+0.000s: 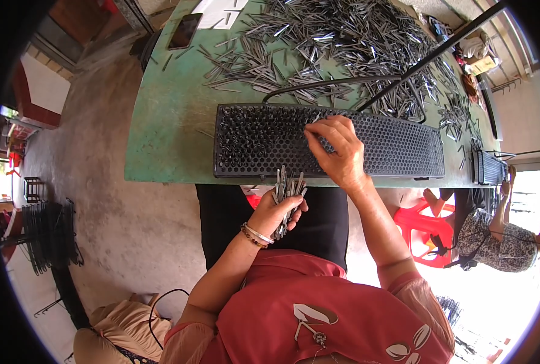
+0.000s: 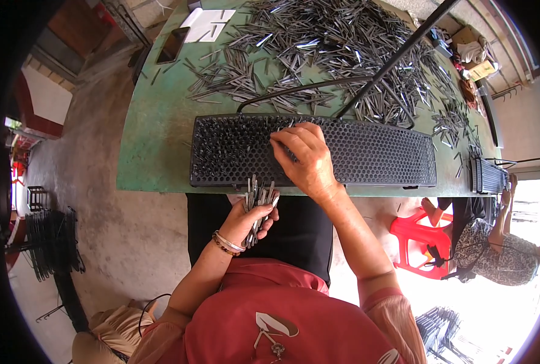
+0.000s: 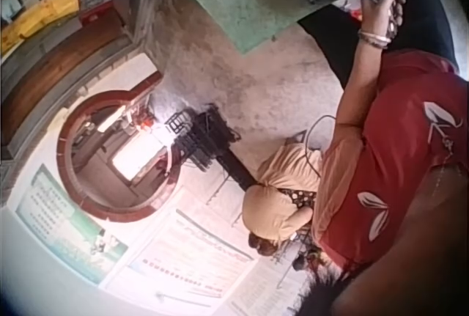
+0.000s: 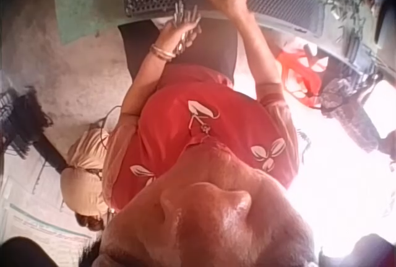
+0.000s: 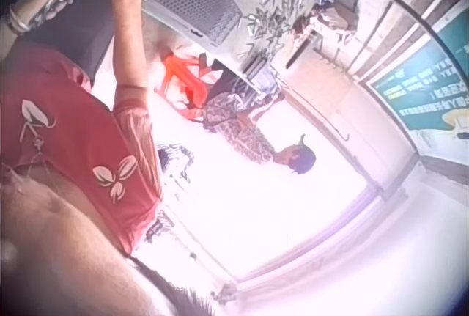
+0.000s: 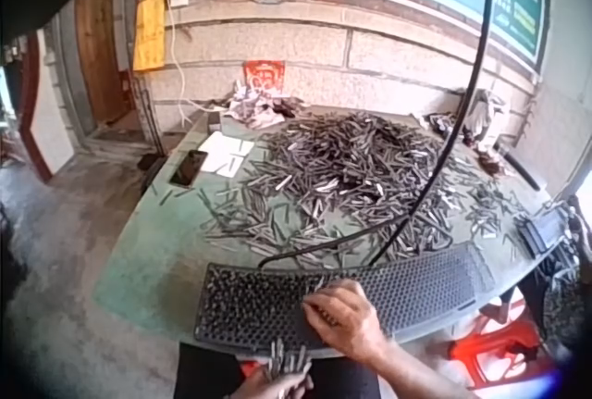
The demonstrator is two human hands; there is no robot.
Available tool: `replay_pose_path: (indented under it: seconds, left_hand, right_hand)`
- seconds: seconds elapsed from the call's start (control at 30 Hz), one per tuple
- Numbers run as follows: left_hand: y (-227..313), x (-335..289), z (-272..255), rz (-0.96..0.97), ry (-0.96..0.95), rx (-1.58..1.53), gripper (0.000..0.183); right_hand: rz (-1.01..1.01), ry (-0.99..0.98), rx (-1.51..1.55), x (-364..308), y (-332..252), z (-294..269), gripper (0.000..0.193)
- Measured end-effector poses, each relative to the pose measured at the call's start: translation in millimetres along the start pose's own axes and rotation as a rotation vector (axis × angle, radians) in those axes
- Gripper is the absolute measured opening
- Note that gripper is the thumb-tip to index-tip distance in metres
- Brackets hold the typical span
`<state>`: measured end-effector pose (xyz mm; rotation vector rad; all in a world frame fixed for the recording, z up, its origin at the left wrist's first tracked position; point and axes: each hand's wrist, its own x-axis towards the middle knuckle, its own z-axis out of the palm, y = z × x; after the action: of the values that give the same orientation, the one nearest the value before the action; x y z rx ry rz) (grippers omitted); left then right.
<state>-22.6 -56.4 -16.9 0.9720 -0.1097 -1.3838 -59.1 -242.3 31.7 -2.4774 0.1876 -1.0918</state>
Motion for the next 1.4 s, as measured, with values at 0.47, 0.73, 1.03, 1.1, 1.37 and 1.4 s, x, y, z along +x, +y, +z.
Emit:
replay_pose_path:
  seconds: [0.47,0.73,1.03,1.1,1.37,1.4]
  left_hand:
    - [-2,1,-3,0.004,-0.011,0.010,0.020]
    - [-4,3,-5,0.008,-0.014,0.009,0.018]
    - [-1,2,-2,-0.019,-0.013,0.006,0.019]
    - [-1,2,-1,-0.020,-0.009,0.011,0.019]
    - [-1,2,-1,-0.008,-0.006,0.012,0.020]
    - [-1,2,-1,-0.006,-0.008,0.015,0.020]
  right_hand:
    - [-0.125,-0.096,-0.029,7,0,-5,0.021]
    - [-0.037,-0.177,0.058,15,3,-1,0.019]
    - [0.041,-0.121,0.008,13,2,0,0.018]
    - [0.003,-0.140,-0.007,13,4,-2,0.018]
    - [-0.099,-0.233,0.027,16,-1,-1,0.019]
    - [-0.098,-0.239,0.021,15,1,0,0.018]
